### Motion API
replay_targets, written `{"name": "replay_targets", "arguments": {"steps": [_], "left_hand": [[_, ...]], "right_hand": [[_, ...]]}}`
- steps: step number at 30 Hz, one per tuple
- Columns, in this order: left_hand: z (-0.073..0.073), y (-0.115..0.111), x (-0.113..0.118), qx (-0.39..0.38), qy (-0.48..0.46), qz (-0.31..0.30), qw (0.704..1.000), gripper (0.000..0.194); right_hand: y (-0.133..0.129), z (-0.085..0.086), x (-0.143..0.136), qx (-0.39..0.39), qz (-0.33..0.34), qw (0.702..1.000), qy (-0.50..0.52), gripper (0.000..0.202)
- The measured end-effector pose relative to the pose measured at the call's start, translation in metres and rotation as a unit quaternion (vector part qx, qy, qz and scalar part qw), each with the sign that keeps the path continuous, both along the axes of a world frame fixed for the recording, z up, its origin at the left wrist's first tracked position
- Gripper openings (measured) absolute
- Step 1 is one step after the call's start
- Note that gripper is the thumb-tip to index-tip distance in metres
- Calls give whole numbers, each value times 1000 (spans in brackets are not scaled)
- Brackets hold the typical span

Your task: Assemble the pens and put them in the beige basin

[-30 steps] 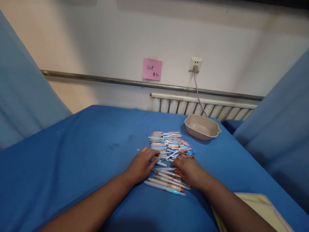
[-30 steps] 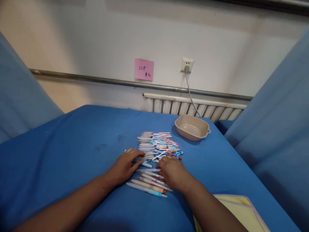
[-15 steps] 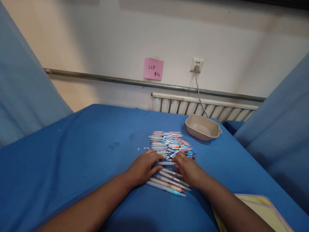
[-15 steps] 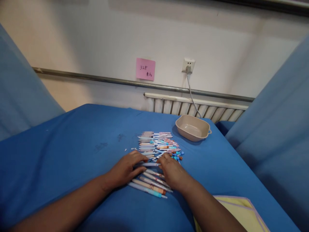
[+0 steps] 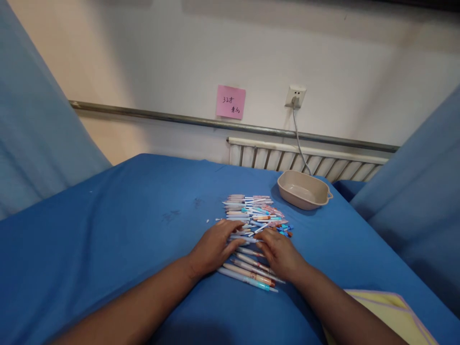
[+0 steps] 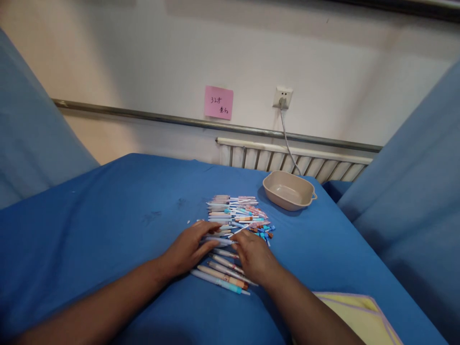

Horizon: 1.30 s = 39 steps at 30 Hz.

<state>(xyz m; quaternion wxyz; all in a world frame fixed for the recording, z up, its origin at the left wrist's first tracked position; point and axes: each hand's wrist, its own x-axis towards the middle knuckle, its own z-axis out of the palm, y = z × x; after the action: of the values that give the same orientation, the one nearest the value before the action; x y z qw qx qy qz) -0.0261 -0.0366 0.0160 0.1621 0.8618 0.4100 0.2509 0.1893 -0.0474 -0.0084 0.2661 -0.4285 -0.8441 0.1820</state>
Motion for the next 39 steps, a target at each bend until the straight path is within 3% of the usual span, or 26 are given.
{"name": "replay_targets", "arguments": {"steps": [5,10,14,21,25,28,31,35,39], "left_hand": [[2,0,-3,21,5,-29,999,25],[4,1,-3,-42,28,-7,999,29],[5,-1,-4,-5,-6,-16,1000,40],[-1,1,-6,-14,32,-36,999,29],[-1,3,-4,12,8,-13,1000,35],[-1,4,-4,10,14,0,1000,30],[-1,9,-8,-32,32,65,997,30],[2,15,-15,-63,46,132,988,32],[3,16,-18,-40,40,149,987,31]], "right_hand": [[0,1,2,16,2,1000,13,16],[1,2,4,22,16,999,-31,18],[1,4,4,15,11,1000,-7,17],[3,2,4,13,6,1000,9,15],[2,3,3,13,16,1000,-3,14],[-1,6,1,14,25,1000,-4,15],[-1,6,3,21,29,999,-13,17],[5,5,12,26,-10,997,-70,17],[10,8,21,29,-43,991,-126,17]]}}
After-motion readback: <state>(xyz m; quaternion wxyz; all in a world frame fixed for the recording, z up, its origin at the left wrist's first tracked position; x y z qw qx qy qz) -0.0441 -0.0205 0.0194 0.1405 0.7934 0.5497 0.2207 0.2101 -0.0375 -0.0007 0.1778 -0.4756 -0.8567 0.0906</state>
